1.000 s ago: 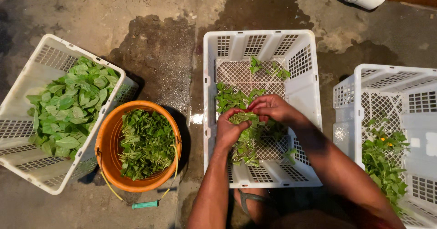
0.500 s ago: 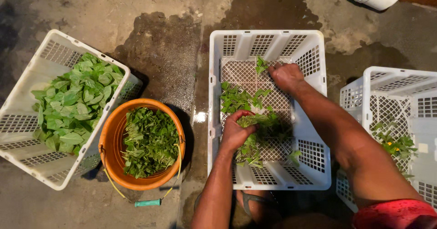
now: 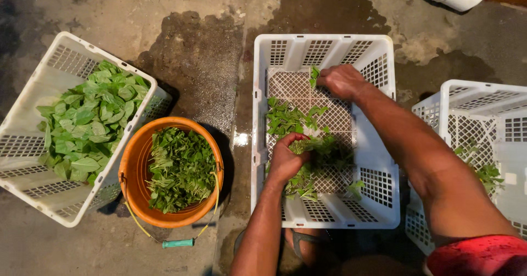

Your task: The person sorts leafy green vegetables by hand, picking up bunches from a white crate, separating leaves from stems, and placing the leaves into an orange bucket. The person handles the vegetables one at a time, repeatedly transferring them between containers.

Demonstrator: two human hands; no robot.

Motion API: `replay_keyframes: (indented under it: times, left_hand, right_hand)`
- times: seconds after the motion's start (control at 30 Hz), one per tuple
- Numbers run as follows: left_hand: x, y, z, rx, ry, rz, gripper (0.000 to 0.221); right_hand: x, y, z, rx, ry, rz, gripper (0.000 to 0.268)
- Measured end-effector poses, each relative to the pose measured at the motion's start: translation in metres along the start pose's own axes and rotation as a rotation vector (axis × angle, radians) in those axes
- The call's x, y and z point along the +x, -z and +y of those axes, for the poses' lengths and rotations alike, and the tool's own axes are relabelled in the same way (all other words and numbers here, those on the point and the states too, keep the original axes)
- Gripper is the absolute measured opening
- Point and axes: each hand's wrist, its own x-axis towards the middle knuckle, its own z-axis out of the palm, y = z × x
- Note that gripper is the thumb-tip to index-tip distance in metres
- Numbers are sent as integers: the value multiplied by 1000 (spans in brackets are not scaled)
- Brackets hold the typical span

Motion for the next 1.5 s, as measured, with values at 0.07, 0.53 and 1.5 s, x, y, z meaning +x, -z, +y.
replay_keyframes:
  times: [0.07,0.53,1.5]
  left_hand:
    - [1,0,3,-4,38,0,36]
    - [0,1,1,-69,62,38,37]
    - [-2,8,18,-140,-164,106,37]
  right_hand:
    - [9,-5,-6,-39,-11,-60,42]
    - [29,-24,-19,-184,-22,-89,29]
    - [-72,-56,-72,1716,0,-77,18]
